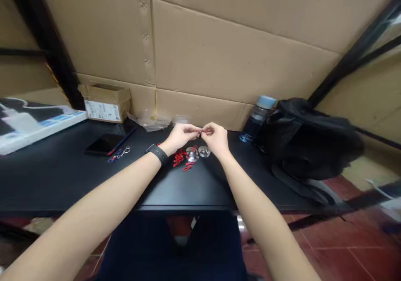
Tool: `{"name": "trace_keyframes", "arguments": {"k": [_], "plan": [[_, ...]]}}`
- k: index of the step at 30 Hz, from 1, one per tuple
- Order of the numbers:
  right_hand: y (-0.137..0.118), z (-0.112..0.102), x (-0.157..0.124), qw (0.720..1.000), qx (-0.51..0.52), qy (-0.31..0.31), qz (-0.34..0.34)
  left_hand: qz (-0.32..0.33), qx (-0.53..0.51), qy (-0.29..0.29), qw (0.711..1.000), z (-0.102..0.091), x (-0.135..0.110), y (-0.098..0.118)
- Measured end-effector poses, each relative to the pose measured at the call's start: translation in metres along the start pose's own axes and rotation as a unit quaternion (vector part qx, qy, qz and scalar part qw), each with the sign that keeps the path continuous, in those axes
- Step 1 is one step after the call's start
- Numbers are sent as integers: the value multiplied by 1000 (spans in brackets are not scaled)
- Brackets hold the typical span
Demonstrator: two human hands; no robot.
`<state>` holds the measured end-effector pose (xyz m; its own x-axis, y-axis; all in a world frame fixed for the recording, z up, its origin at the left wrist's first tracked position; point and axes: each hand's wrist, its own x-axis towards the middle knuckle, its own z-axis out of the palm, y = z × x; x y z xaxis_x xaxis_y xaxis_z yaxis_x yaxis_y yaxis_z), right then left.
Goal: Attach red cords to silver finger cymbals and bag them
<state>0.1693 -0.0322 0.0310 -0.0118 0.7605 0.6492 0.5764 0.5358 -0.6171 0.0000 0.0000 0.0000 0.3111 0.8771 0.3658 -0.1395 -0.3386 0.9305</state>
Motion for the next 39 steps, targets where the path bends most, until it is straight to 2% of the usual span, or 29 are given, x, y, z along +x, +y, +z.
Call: {"name": "trace_keyframes", "arguments": {"k": [10,16,39], "plan": [[2,1,-2,999,34,-24,1,-9,-4,20,1000,-3,-1,3],[9,0,-1,998,42,-55,-2,2,26,8,1000,-5,0,-1],[5,-5,0,996,44,-71,-40,56,70,-34,995,0,-1,1]]}}
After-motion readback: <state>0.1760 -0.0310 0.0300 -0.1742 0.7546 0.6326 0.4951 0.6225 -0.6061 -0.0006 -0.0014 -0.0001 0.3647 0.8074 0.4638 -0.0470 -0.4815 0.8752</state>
